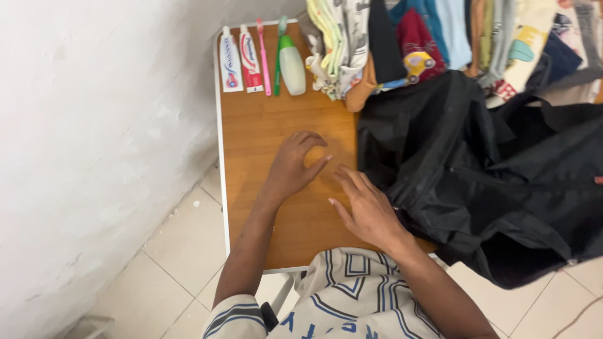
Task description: The person packs personal care items into a black duffel bag on a wooden table. They pick up a charger, toothpaste tubes, and toothbrushes one by one and place them into the inner pockets of the bag before closing the zippers.
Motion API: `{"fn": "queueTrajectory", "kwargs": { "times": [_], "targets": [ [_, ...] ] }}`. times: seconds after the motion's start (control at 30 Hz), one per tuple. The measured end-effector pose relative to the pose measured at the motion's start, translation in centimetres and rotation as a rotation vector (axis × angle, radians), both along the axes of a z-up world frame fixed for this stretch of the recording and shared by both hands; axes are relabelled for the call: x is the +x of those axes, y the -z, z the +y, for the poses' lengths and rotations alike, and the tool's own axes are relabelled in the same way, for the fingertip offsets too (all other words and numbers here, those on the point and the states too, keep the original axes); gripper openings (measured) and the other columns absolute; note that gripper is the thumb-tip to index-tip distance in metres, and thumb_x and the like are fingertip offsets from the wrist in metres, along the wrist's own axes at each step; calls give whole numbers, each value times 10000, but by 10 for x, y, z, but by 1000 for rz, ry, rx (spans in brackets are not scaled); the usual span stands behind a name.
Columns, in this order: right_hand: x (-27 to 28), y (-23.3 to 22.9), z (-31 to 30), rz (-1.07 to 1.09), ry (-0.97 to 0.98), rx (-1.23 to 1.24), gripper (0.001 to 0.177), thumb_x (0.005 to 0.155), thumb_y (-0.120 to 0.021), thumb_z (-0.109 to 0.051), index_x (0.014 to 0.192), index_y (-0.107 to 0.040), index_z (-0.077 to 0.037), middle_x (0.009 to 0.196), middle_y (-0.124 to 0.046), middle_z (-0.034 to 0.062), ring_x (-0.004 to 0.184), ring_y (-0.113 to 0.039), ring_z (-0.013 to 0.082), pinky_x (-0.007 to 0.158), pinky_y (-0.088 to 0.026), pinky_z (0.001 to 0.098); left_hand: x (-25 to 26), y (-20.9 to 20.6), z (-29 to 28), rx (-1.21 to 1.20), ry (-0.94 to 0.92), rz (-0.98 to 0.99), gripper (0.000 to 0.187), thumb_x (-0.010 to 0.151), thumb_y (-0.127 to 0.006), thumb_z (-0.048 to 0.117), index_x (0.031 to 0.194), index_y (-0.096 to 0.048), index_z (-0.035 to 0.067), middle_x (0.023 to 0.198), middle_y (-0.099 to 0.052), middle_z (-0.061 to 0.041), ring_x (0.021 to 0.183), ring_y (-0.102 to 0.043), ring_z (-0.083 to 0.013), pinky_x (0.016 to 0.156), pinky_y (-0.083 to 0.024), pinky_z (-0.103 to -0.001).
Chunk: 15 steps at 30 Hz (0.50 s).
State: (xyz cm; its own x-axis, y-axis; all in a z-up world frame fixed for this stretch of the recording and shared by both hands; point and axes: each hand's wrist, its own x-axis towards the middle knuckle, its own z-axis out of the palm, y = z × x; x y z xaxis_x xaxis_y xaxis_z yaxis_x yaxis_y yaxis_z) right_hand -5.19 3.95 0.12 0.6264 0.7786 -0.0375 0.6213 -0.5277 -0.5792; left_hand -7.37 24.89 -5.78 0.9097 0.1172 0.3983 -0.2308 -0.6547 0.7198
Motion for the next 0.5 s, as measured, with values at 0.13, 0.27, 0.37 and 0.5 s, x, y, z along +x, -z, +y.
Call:
{"fn": "queueTrajectory", "kwargs": {
  "times": [0.13,0.27,0.37,0.5],
  "targets": [
    [8,30,28,9,87,182,771,948,-646,-91,1540,-194,105,1637,-29,339,1473,-274,523,1165,-380,451,11,32,22,-22,-324,12,256,866,-821,185,1018,-684,31,1063,-686,-141,1067,-630,-357,942,-498,-456],
    [18,56,63,48,118,253,848,950,-626,-31,1579,-78,121,1653,135,345,1533,-131,555,1212,-331,457,20,59,56,31,-521,27,240,876,-807,163,1026,-675,30,1121,-664,-155,1096,-611,-370,960,-486,-468],
    [20,71,80,97,69,271,812,961,-624,-41,1589,-130,102,1664,120,340,1545,-127,528,1222,-324,463,30,76,83,92,-647,53,365,915,-748,149,1228,-611,20,1354,-557,-201,1295,-509,-398,1081,-418,-510],
    [20,87,93,131,30,231,783,945,-636,-30,1565,-176,98,1670,58,335,1541,-141,521,1225,-302,474,48,92,110,215,-771,140,665,938,-603,137,1554,-395,-3,1642,-296,-243,1515,-220,-447,1190,-194,-615]
  ]
}}
